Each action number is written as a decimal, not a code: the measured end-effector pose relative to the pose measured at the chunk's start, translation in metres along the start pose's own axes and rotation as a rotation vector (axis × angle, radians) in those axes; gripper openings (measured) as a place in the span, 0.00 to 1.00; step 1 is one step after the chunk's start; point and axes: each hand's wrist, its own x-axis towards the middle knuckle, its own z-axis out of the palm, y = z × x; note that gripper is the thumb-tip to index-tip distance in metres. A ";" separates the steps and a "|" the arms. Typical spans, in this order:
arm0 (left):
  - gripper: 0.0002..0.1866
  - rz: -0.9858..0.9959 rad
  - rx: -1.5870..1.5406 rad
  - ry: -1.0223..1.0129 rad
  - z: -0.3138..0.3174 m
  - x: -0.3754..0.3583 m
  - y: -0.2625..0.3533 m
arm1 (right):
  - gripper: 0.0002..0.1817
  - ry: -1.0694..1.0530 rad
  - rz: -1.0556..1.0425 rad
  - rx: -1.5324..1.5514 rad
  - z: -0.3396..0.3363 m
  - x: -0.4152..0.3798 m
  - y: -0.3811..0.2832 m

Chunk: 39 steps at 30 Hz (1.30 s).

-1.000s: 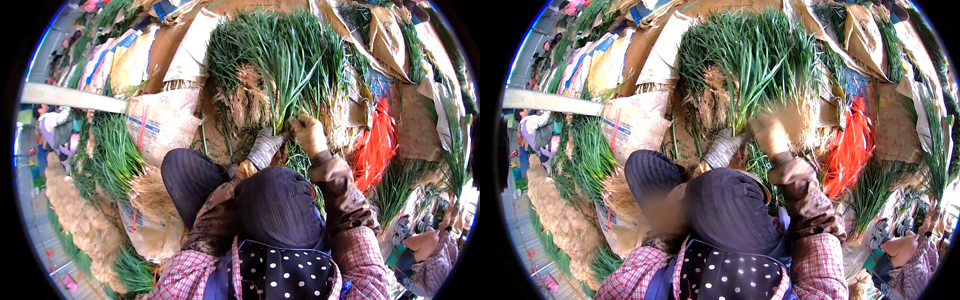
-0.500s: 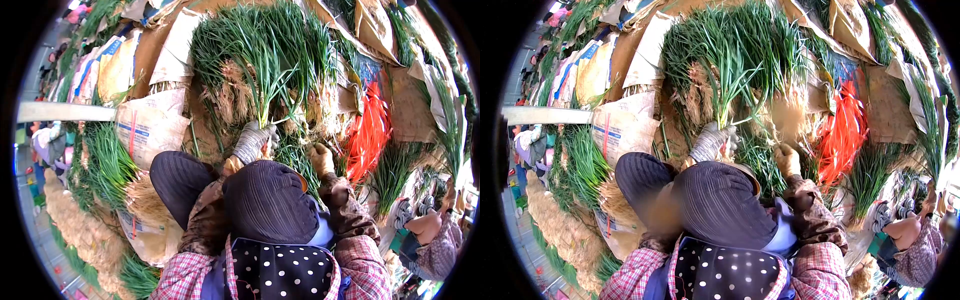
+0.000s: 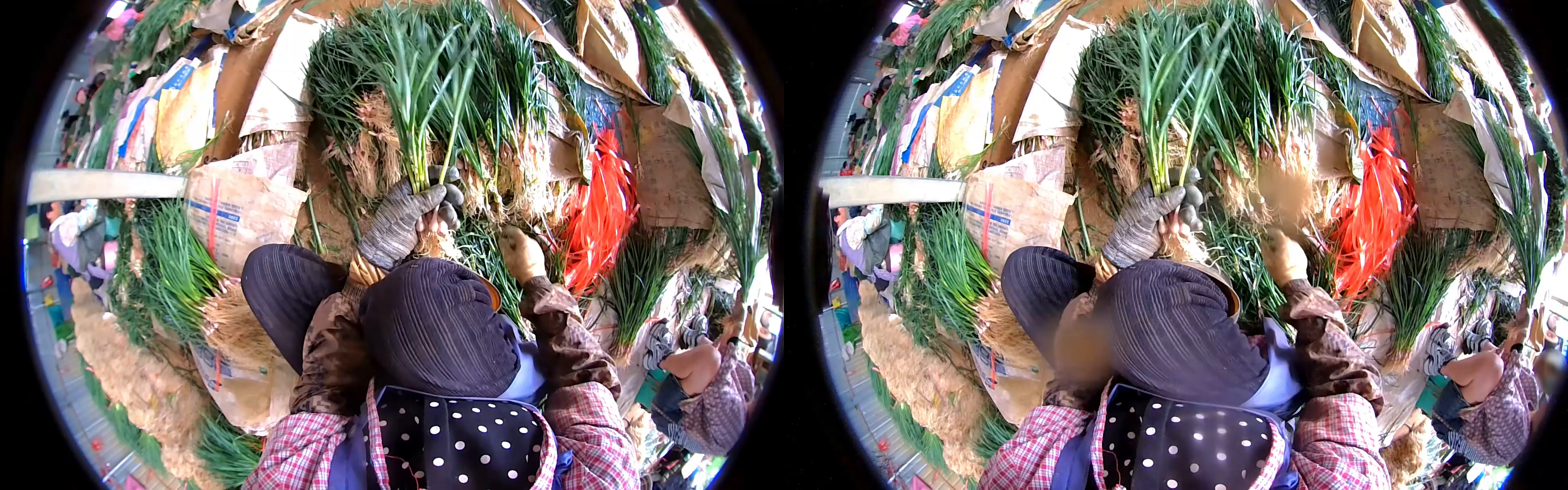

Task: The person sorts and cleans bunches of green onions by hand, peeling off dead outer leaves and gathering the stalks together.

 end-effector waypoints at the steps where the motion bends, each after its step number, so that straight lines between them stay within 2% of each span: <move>1: 0.18 0.011 0.001 0.026 -0.001 0.000 -0.003 | 0.17 0.068 0.011 0.027 -0.005 0.012 -0.020; 5: 0.16 0.016 -0.024 0.118 0.001 0.003 -0.002 | 0.18 0.029 0.080 -0.037 -0.017 0.076 -0.074; 6: 0.15 0.006 -0.091 0.147 -0.002 0.005 -0.008 | 0.17 -0.031 0.106 0.159 -0.011 0.091 -0.069; 8: 0.16 -0.033 -0.131 0.245 -0.005 0.006 -0.016 | 0.13 0.012 -0.109 0.165 0.003 0.113 -0.056; 9: 0.18 -0.204 0.129 0.487 -0.006 0.005 -0.017 | 0.13 -0.038 -0.052 0.181 0.005 0.116 -0.055; 11: 0.20 -0.251 0.260 0.467 -0.025 0.003 -0.043 | 0.13 -0.145 0.071 0.207 -0.023 0.098 -0.092; 12: 0.15 -0.263 0.315 0.517 -0.017 0.003 -0.045 | 0.13 -0.106 0.061 0.377 -0.023 0.086 -0.093; 13: 0.18 -0.382 0.514 0.506 -0.021 0.009 -0.050 | 0.13 -0.090 0.058 0.560 -0.001 0.085 -0.078; 15: 0.23 -0.621 0.698 0.586 -0.019 0.014 -0.056 | 0.19 -0.265 0.087 0.687 -0.029 0.059 -0.114; 16: 0.27 -0.641 0.781 0.582 -0.044 0.019 -0.079 | 0.12 -0.155 0.112 0.715 -0.010 0.057 -0.111; 17: 0.26 -0.645 0.747 0.572 -0.042 0.020 -0.079 | 0.17 -0.210 0.137 0.667 -0.021 0.054 -0.117; 19: 0.25 -0.648 0.683 0.555 -0.040 0.020 -0.078 | 0.16 -0.122 0.122 0.646 -0.022 0.048 -0.121; 22: 0.22 -0.673 0.694 0.567 -0.015 0.016 -0.059 | 0.16 -0.011 -0.042 0.506 -0.032 0.036 -0.130; 25: 0.20 -0.636 0.713 0.610 -0.011 0.016 -0.057 | 0.14 -0.128 0.077 0.956 -0.025 0.033 -0.124; 27: 0.20 -0.656 0.750 0.702 -0.001 0.017 -0.049 | 0.12 -0.063 0.363 1.071 -0.017 0.030 -0.121; 29: 0.20 -0.466 0.776 0.690 -0.030 0.015 -0.067 | 0.12 -0.149 0.435 1.151 0.003 0.031 -0.085; 31: 0.17 -0.552 0.801 0.750 -0.009 0.015 -0.047 | 0.10 -0.511 0.018 -0.194 0.030 0.040 -0.043; 33: 0.14 -0.369 0.710 0.726 -0.018 0.011 -0.059 | 0.08 -0.544 -0.295 -0.301 0.017 0.020 -0.038; 34: 0.12 -0.306 0.458 0.710 -0.019 0.013 -0.061 | 0.06 -0.458 0.095 -0.206 0.006 0.027 -0.050; 35: 0.12 -0.349 0.314 0.731 -0.013 0.014 -0.058 | 0.08 0.015 -0.098 -0.123 0.012 0.030 -0.038; 37: 0.17 -0.251 0.148 0.522 -0.027 0.007 -0.068 | 0.16 0.097 0.248 -0.195 -0.011 0.054 -0.061; 39: 0.20 -0.377 0.262 0.636 -0.009 0.010 -0.055 | 0.20 -0.035 0.261 -0.214 -0.001 0.080 -0.035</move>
